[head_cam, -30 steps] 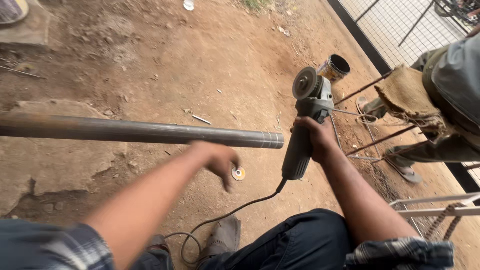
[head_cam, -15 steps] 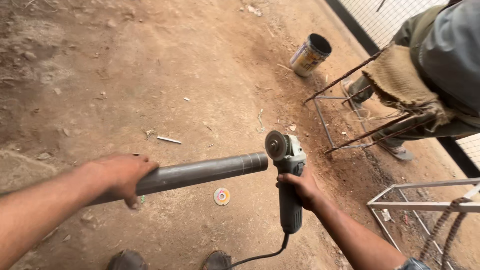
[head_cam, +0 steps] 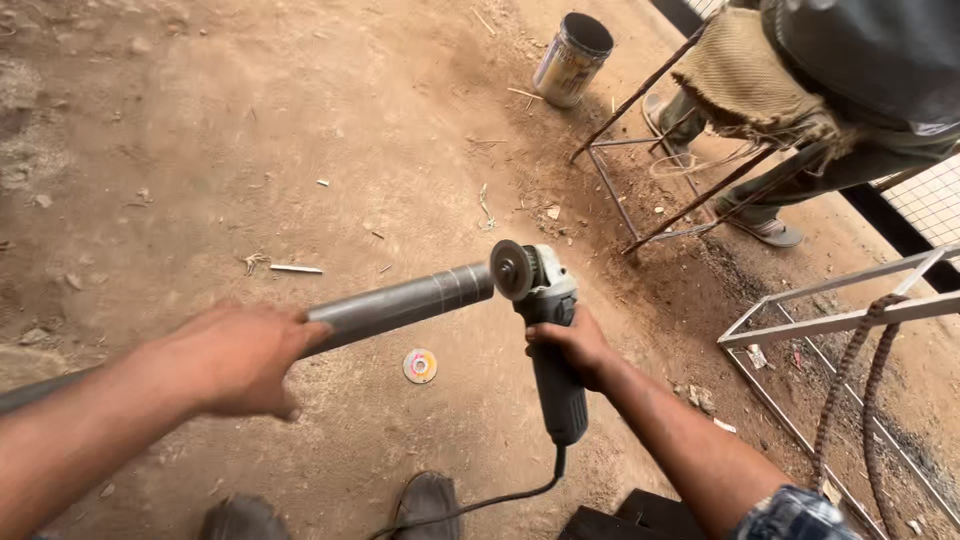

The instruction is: The person cuts a metal pipe using a handheld angle grinder while holding the pipe steady with their left hand on the ground.

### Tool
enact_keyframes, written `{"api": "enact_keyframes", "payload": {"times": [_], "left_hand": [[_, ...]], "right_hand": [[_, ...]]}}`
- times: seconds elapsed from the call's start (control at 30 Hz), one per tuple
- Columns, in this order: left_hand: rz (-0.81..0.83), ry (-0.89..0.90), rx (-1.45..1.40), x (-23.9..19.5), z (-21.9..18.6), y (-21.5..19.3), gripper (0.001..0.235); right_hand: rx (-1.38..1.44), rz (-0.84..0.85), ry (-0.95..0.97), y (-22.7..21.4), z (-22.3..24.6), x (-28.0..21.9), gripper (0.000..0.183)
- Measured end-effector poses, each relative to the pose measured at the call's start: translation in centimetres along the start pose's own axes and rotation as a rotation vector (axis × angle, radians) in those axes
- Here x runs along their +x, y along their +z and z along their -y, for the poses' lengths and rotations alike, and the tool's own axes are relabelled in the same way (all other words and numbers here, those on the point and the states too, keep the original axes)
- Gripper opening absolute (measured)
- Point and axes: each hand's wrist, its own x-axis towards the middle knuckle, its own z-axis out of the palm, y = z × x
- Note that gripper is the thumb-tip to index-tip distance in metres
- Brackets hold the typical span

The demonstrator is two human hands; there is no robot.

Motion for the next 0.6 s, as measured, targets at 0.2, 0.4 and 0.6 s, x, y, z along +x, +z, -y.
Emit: {"api": "enact_keyframes", "payload": {"times": [0.2,0.4,0.6], "left_hand": [[-0.130,-0.150,-0.059,3.3,3.8,9.0,0.108],[-0.199,-0.231,-0.011,7.0,5.5,10.0,0.110],[-0.172,-0.275,-0.065,9.0,5.8,13.2,0.094]], "right_hand": [[-0.041,0.042,-0.001,2.7,-1.6,-1.1,0.039],[-0.078,0.012,-0.041,1.7,-1.4,-0.1,0.043],[-0.136,-0.005,0.041,1.1,-2.2,0.6,0.050]]}}
